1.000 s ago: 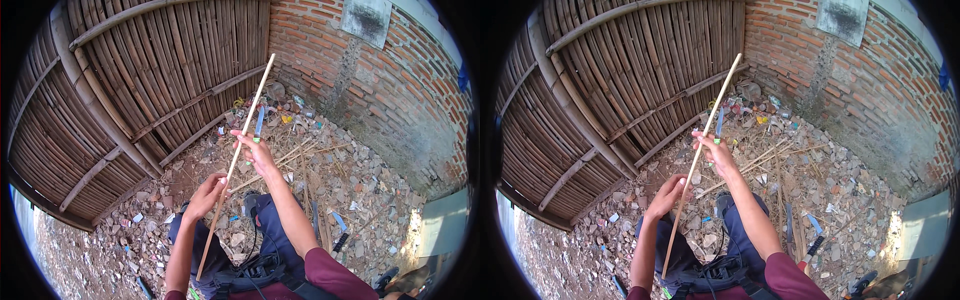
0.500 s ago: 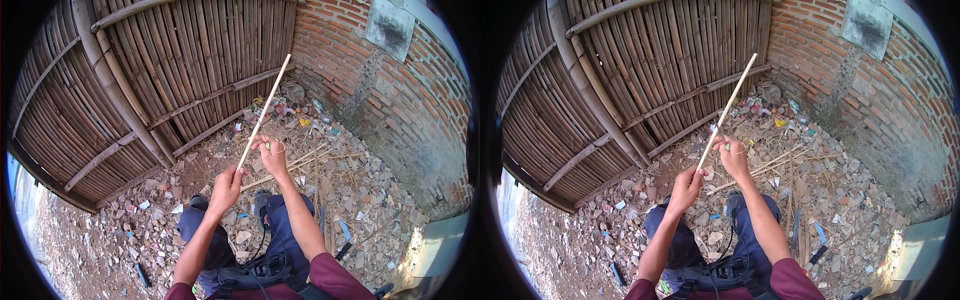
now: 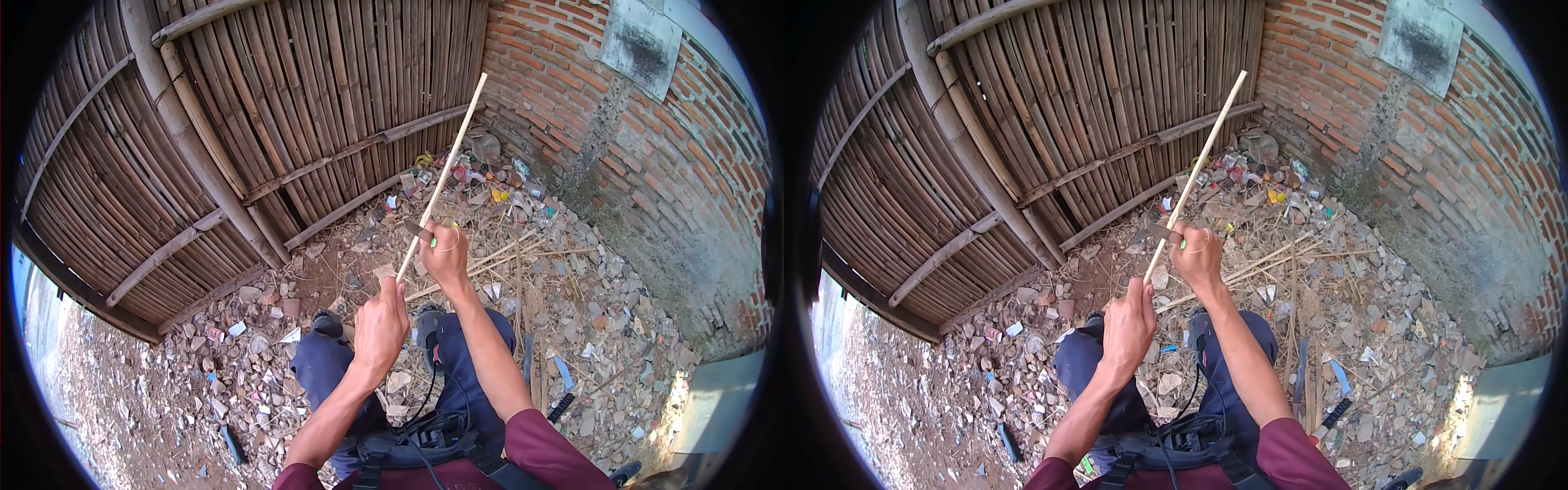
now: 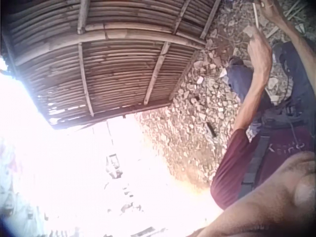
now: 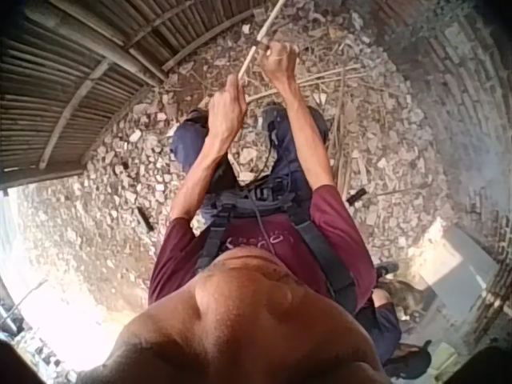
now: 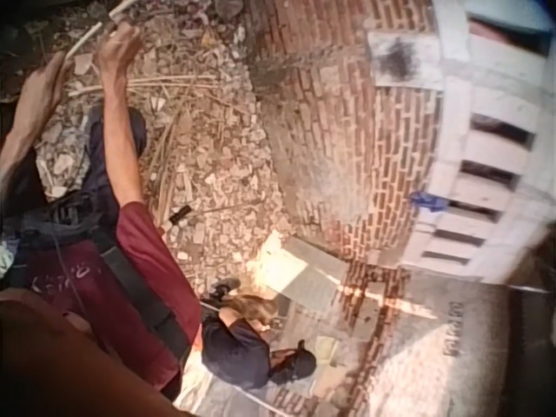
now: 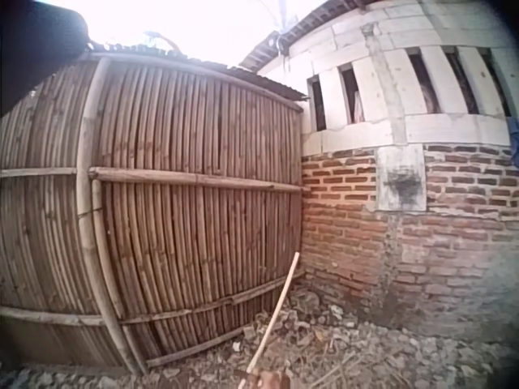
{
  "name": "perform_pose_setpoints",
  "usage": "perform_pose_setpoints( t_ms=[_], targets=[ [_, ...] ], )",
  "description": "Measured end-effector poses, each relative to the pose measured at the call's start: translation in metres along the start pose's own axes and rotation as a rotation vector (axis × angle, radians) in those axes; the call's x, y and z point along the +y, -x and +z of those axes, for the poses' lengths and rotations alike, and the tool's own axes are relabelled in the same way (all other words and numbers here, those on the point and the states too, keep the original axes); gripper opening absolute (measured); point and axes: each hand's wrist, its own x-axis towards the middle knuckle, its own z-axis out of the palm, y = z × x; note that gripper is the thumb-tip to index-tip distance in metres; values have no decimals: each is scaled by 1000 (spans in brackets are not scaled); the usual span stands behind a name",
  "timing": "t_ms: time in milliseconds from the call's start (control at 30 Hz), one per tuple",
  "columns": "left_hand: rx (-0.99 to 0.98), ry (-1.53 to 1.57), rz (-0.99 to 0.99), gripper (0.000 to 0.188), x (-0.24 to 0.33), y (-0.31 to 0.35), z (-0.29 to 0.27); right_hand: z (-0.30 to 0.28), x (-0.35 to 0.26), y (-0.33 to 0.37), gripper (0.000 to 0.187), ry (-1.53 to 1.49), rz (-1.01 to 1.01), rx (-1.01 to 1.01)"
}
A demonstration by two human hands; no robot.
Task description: The person uses a knife to shave and smooth the surface of a thin wooden stick by hand.
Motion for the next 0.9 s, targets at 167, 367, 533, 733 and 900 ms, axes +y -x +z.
perform_pose_setpoints(
  t_ms=[167, 367, 533, 733, 900],
  targets=[
    [15, -54, -22, 20, -5, 12, 4, 4, 0, 1, 6, 31, -57, 42],
    [12, -81, -38, 21, -5, 13, -2, 12, -6, -2, 7, 27, -4, 53],
    [5, -64, -44, 23, -9, 11, -8, 18, -12, -4, 10, -3, -4, 62],
    [-6, -55, -60, 22, -23, 10, -6, 29, -6, 2, 12, -108, 24, -104],
    [-8, -44, -46, 23, -23, 11, -5, 28, -4, 6, 11, -94, -3, -48]
  ],
)
